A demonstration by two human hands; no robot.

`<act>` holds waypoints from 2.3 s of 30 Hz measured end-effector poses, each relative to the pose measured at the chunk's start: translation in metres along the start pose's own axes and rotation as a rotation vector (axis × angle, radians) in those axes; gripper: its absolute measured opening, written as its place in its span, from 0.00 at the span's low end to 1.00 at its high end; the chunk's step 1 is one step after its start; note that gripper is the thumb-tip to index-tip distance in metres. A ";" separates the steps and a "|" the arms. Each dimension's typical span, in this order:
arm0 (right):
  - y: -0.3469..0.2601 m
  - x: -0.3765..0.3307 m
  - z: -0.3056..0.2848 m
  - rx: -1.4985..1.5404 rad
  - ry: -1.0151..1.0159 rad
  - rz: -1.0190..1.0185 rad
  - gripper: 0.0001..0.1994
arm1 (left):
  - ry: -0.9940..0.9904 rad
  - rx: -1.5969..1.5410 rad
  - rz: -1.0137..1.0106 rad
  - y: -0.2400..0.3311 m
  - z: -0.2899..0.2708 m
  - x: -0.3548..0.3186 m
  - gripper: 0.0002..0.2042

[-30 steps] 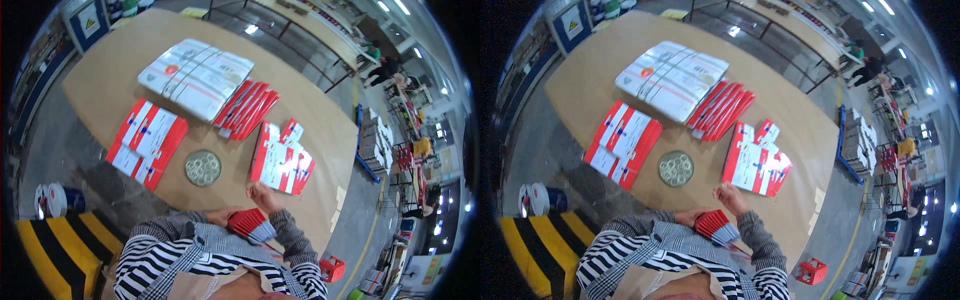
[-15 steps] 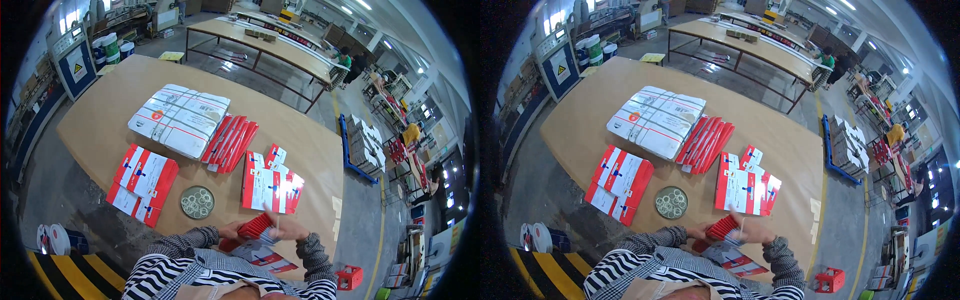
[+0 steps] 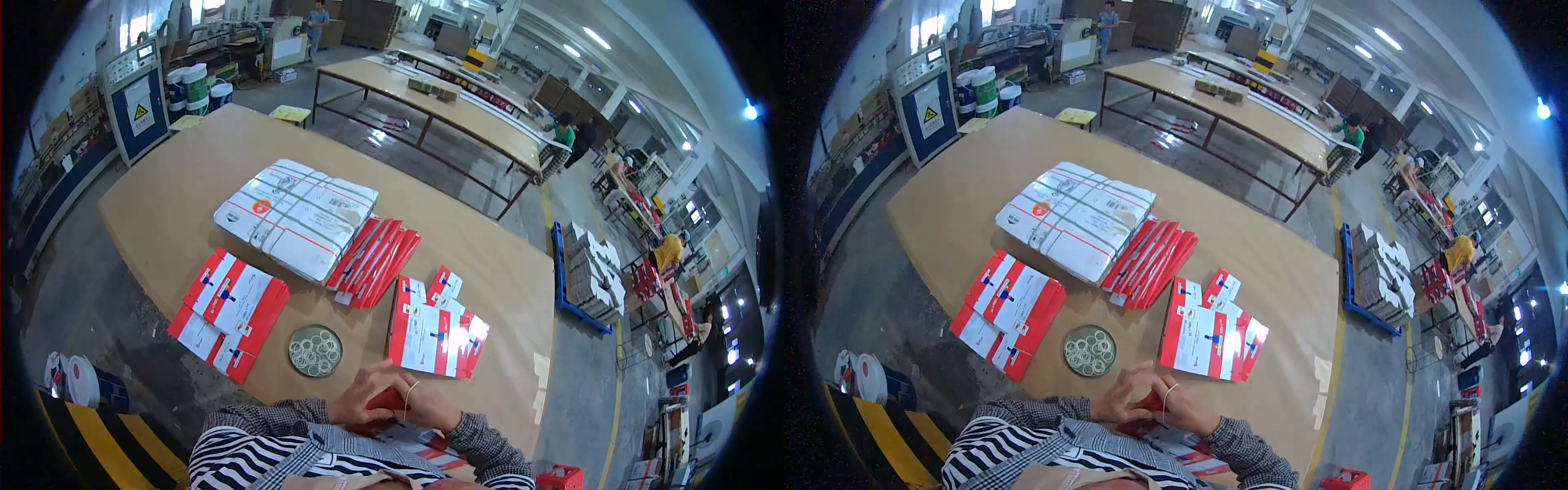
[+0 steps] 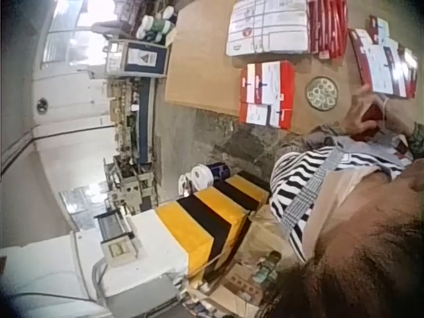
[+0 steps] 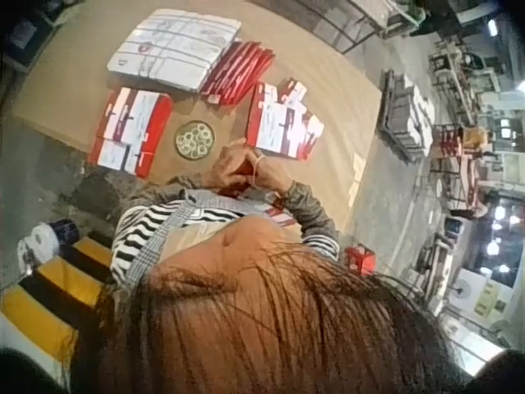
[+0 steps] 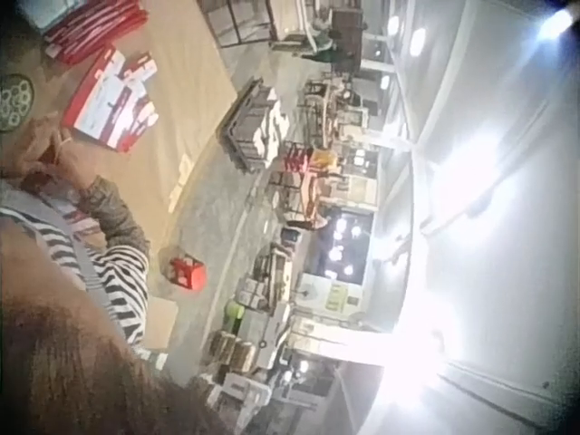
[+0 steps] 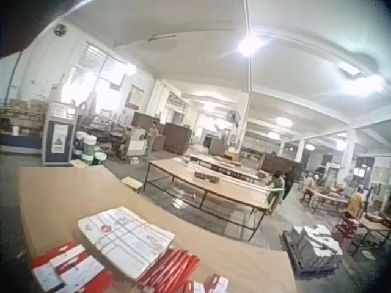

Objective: Counting and sorting printed cardboard packaging materials on a factory work table.

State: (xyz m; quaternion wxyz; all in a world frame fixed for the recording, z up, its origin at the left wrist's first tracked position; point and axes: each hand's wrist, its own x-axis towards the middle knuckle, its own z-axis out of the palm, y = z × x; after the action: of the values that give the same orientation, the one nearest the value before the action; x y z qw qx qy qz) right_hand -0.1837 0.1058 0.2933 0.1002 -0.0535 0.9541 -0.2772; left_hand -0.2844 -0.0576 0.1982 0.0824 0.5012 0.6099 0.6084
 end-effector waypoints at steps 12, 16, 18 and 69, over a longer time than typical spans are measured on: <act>0.018 -0.001 0.015 -0.021 0.040 -0.263 0.26 | -0.526 0.327 0.803 0.059 -0.023 0.053 0.09; 0.013 -0.002 0.003 -0.011 -0.025 -0.063 0.27 | -0.654 0.489 0.453 0.052 -0.033 0.037 0.11; 0.014 -0.003 0.003 -0.037 -0.034 -0.019 0.28 | -0.625 0.462 0.362 0.049 -0.043 0.038 0.11; 0.037 -0.149 0.061 0.577 0.305 0.396 0.22 | -0.461 -0.689 -0.530 0.007 0.027 -0.026 0.36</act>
State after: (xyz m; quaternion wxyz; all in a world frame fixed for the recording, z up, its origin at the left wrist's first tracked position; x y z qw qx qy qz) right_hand -0.0268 0.1282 0.2468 0.0197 0.2043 0.8326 -0.5145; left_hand -0.2488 -0.0603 0.1840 0.5281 0.3938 0.4457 0.6061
